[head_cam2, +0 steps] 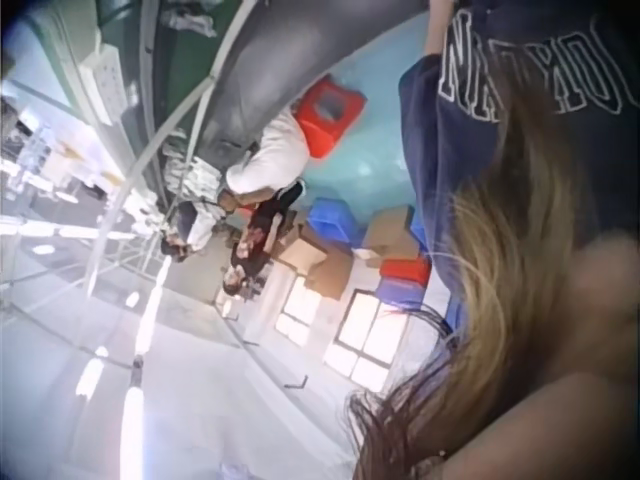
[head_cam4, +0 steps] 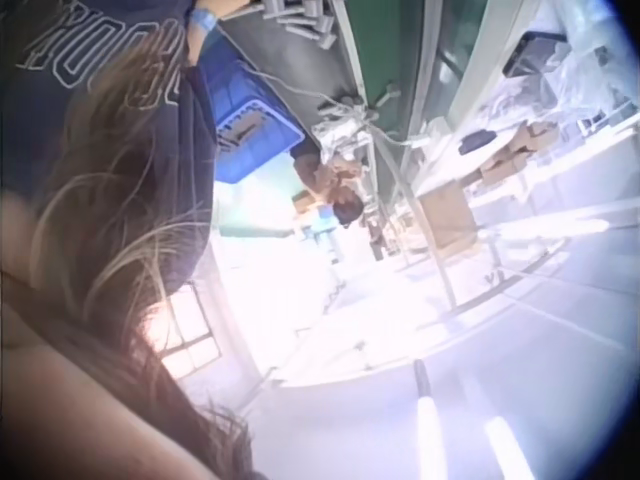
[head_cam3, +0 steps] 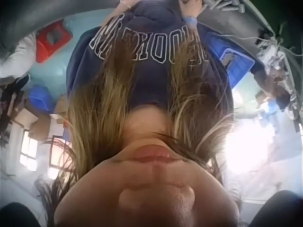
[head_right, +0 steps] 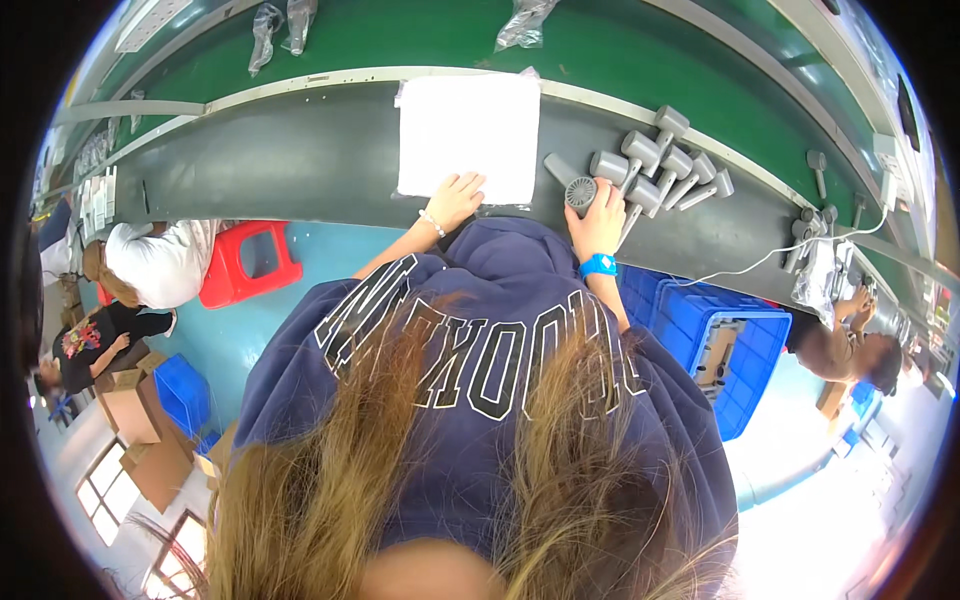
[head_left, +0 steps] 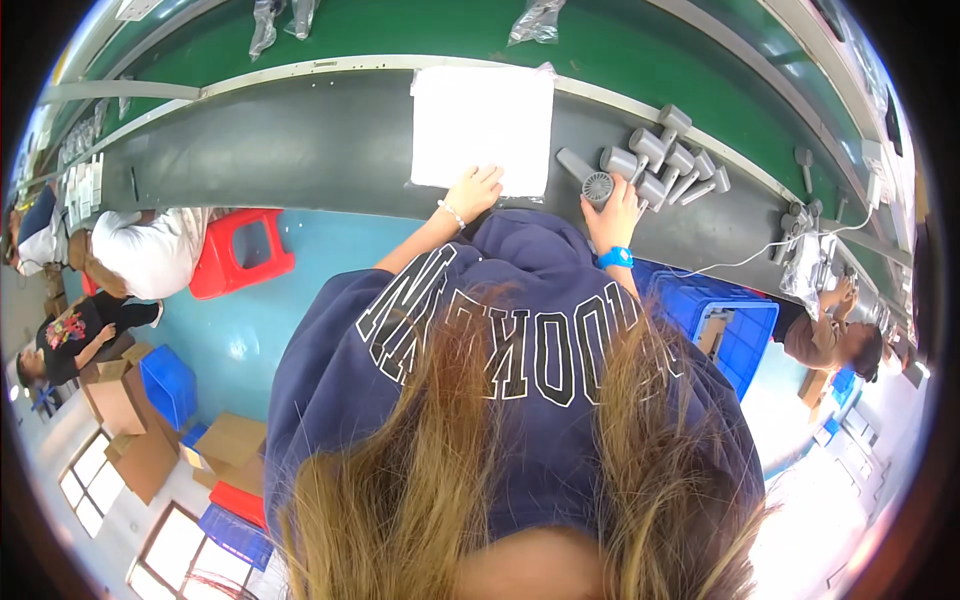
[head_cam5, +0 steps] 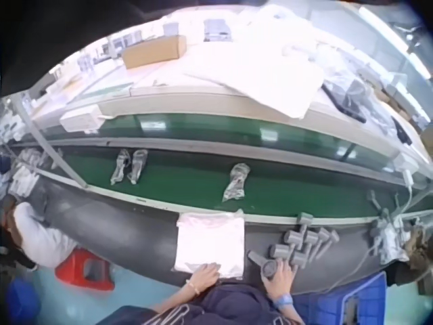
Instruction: Packing individual grey industrial components into plastic bags on a conveyor belt.
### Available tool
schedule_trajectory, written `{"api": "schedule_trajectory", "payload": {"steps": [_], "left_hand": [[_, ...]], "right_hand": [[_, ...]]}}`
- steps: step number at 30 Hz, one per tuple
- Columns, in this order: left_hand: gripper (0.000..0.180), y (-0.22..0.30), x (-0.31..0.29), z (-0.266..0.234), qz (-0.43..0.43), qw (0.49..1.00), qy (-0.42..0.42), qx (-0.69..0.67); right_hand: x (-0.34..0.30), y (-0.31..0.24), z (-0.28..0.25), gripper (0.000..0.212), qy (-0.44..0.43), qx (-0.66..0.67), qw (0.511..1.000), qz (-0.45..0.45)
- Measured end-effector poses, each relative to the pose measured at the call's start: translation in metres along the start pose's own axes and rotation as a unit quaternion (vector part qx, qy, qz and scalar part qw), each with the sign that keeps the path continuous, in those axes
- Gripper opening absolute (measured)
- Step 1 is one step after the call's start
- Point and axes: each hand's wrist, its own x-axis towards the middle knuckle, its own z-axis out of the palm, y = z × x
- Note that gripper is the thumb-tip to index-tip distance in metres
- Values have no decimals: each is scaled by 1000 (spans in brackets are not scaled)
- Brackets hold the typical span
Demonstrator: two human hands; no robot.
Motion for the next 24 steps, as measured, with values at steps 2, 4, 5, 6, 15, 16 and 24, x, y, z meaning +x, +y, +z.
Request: {"api": "schedule_trajectory", "payload": {"steps": [2, 4, 5, 6, 15, 16, 24], "left_hand": [[10, -4, -1, 1, 25, 999, 41, -9], [12, -5, -8, 13, -21, 993, -66, -97], [12, -6, -9, 10, -19, 993, -66, -96], [11, -7, -10, 8, -21, 989, -78, -125], [8, 2, -2, -16, -131, 946, -58, -292], [6, 4, 0, -18, -183, 923, -38, -337], [22, 11, 12, -28, -338, 806, 59, -482]], "right_hand": [[-1, 2, 1, 61, -79, 22, 997, 4], [-4, 5, 1, 62, -76, 44, 996, 4], [-5, 6, 2, 62, -77, 68, 995, 4], [-6, 9, 2, 63, -87, 67, 994, 15], [-16, 37, 7, 59, -107, 388, 869, 287], [-16, 34, 4, 52, -99, 430, 842, 312], [-17, -4, -31, 39, -193, 708, 622, 273]]}}
